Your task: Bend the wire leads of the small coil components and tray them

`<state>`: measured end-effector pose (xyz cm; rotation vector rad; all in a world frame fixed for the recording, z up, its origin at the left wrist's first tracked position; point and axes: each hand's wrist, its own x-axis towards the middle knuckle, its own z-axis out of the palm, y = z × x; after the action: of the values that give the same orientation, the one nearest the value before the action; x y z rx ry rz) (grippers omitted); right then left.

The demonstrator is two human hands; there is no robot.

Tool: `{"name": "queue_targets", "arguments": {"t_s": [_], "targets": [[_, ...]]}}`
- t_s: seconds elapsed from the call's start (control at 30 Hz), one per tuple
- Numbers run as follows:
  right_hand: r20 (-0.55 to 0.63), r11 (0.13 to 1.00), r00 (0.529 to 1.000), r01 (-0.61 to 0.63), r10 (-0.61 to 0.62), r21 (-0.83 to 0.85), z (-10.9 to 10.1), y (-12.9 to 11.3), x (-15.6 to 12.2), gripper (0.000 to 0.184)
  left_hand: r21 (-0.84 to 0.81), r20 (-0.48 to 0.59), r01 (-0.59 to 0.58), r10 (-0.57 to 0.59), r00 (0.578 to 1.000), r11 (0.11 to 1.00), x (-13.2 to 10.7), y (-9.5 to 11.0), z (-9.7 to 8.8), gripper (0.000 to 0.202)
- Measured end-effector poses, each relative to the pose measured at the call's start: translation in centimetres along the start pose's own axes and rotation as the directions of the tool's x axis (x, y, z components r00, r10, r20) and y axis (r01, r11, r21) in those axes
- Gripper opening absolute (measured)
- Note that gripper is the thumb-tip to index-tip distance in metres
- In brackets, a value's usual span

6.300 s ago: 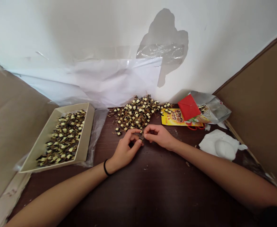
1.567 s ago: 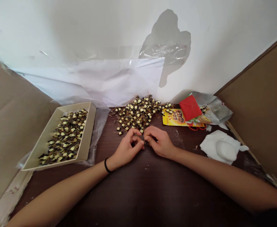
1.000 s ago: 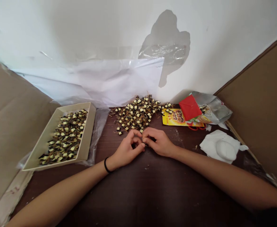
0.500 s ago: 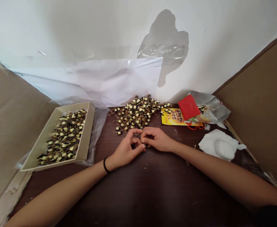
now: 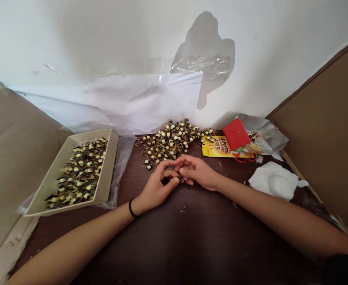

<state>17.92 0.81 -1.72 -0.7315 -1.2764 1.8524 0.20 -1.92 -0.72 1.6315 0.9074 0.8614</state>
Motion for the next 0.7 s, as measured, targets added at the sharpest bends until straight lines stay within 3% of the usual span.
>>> {"name": "queue_targets", "arguments": {"t_s": [0.2,0.7], "targets": [[0.053,0.980,0.995,-0.090,0.082,0.176,-0.05,-0.19,-0.05,0.035,-0.002,-0.015,-0.022,0.022,1.000,1.000,0.10,0.13,0.02,0.035],[0.036,0.974,0.997,-0.081,0.075,0.213,-0.27,0.49,0.17,0.037,0.046,-0.029,-0.005,0.007,1.000,0.999,0.12,0.06,0.09,0.034]]}}
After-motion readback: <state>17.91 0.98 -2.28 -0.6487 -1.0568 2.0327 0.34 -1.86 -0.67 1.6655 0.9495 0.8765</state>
